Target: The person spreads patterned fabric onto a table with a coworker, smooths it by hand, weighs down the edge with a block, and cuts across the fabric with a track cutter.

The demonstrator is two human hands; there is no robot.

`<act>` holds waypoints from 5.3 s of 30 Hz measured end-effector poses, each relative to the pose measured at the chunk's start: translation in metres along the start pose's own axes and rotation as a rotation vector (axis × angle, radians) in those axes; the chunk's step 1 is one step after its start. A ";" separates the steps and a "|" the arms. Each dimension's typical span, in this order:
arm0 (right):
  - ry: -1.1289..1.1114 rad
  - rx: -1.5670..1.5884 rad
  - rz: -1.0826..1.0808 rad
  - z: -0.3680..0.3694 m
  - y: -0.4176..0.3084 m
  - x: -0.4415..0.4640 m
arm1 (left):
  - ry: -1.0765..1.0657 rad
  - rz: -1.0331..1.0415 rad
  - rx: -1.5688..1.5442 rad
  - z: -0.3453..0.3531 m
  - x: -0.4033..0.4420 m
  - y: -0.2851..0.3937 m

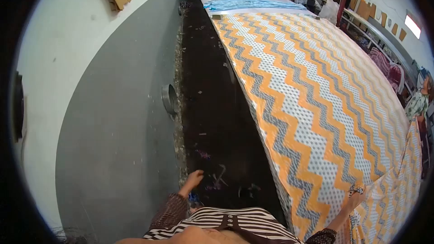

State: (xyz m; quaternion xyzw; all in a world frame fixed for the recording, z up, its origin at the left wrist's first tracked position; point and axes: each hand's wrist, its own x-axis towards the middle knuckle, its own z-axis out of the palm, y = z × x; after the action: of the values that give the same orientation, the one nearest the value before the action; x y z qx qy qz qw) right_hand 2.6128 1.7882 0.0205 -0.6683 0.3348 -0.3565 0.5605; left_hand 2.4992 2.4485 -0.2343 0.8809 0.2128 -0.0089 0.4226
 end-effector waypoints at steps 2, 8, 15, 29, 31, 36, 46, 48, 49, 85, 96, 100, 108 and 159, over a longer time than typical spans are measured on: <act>0.028 0.043 0.031 0.068 0.018 0.005 | -0.037 0.096 -0.029 -0.015 0.094 0.062; -0.270 0.234 0.017 0.321 0.077 0.030 | -0.227 0.049 0.055 -0.033 0.220 0.030; -0.470 0.316 0.101 0.639 -0.096 -0.110 | -0.415 -0.503 0.117 -0.121 0.221 -0.130; -0.144 0.426 -0.099 0.949 -0.156 -0.148 | -0.102 -0.142 0.190 -0.334 0.828 -0.075; -0.245 0.160 0.008 0.972 -0.165 -0.148 | 0.082 0.134 -0.109 -0.348 0.931 -0.003; -0.195 0.275 0.026 1.081 -0.115 -0.115 | -0.113 0.335 -0.365 -0.347 1.080 0.186; -0.606 0.173 0.182 1.375 -0.206 -0.198 | 0.005 1.014 0.081 -0.386 1.259 0.353; -0.682 0.270 0.241 1.417 -0.226 -0.232 | 0.017 1.052 0.270 -0.383 1.304 0.363; -0.724 0.365 0.219 1.422 -0.233 -0.242 | 0.036 1.042 0.349 -0.380 1.316 0.364; -0.264 -0.577 -0.649 1.432 -0.271 -0.315 | -1.381 1.254 -0.410 -0.260 1.316 0.406; 0.360 1.059 0.249 1.146 -0.193 -0.285 | -1.438 -0.204 -0.804 -0.353 1.265 0.482; 0.862 0.856 0.314 1.080 -0.222 -0.244 | -1.486 -0.305 -0.866 -0.362 1.295 0.456; 0.382 -0.884 -0.551 1.195 -0.280 -0.276 | -2.116 -0.856 -0.578 -0.316 1.327 0.411; 0.313 0.563 0.412 1.182 -0.147 -0.323 | -0.834 0.087 -0.624 -0.366 1.486 0.366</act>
State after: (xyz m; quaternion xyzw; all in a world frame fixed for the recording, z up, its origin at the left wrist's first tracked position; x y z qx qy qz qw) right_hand 3.4585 2.6874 -0.0060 -0.3442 0.4326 -0.4119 0.7243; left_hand 3.9300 3.0664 -0.0181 0.6425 -0.0180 -0.2777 0.7140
